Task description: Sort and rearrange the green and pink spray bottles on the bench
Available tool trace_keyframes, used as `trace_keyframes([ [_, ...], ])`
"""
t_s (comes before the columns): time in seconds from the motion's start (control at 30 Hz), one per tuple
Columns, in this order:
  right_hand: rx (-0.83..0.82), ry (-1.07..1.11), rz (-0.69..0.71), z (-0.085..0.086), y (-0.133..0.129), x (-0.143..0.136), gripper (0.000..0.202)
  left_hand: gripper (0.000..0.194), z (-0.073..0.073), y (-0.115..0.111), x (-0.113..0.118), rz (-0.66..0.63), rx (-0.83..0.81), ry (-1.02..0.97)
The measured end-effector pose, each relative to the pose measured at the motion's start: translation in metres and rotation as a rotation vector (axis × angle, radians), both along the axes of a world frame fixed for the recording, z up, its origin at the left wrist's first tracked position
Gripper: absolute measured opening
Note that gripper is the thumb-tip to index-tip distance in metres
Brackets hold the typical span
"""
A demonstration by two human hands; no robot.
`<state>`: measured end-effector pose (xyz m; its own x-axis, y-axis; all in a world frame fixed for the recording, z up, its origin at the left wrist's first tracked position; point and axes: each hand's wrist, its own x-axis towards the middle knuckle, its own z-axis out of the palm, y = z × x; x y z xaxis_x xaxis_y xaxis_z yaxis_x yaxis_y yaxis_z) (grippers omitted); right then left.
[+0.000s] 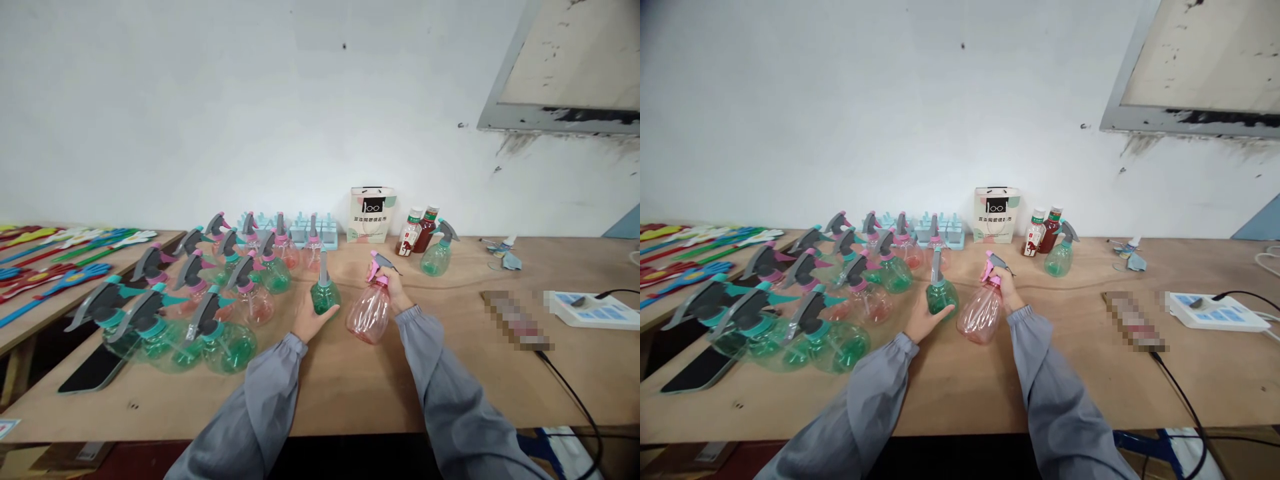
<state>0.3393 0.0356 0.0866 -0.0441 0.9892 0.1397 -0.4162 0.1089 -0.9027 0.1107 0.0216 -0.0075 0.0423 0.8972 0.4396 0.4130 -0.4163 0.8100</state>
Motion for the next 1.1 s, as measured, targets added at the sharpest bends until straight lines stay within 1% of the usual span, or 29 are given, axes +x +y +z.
trace_keyframes([
  [0.07,-0.027,-0.018,0.023,0.002,-0.002,0.000,0.011,0.076,-0.001,0.001,0.000,-0.002,0.009,-0.011],
  [0.23,-0.094,-0.053,0.065,0.006,-0.009,-0.002,0.023,0.077,-0.001,0.001,0.000,0.005,0.014,-0.013],
  [0.43,-0.148,-0.070,0.022,0.009,-0.014,-0.010,0.014,0.078,-0.001,0.001,-0.001,0.012,0.004,-0.001],
  [0.6,-0.171,-0.108,0.102,0.015,-0.022,-0.013,0.023,0.078,-0.001,0.001,-0.001,0.003,0.016,-0.019],
  [0.63,-0.168,-0.114,0.090,0.015,-0.022,-0.013,0.023,0.077,-0.001,0.001,-0.001,-0.001,0.013,-0.020],
  [0.8,-0.163,-0.093,-0.093,0.012,-0.020,-0.010,0.012,0.076,0.000,0.001,-0.001,-0.021,-0.004,-0.026],
  [0.9,-0.165,-0.111,-0.137,0.012,-0.022,-0.001,0.014,0.078,0.000,0.002,-0.001,-0.012,-0.001,-0.031],
  [0.97,-0.132,-0.160,-0.159,0.014,-0.027,0.011,0.023,0.080,-0.001,0.002,-0.001,0.003,-0.008,-0.035],
  [1.03,-0.062,-0.265,-0.140,0.016,-0.033,0.029,0.036,0.080,-0.001,0.002,-0.001,0.008,-0.017,-0.036],
  [1.1,0.013,-0.410,-0.141,0.017,-0.038,0.053,0.046,0.080,-0.001,0.002,0.000,0.005,-0.013,-0.032],
])
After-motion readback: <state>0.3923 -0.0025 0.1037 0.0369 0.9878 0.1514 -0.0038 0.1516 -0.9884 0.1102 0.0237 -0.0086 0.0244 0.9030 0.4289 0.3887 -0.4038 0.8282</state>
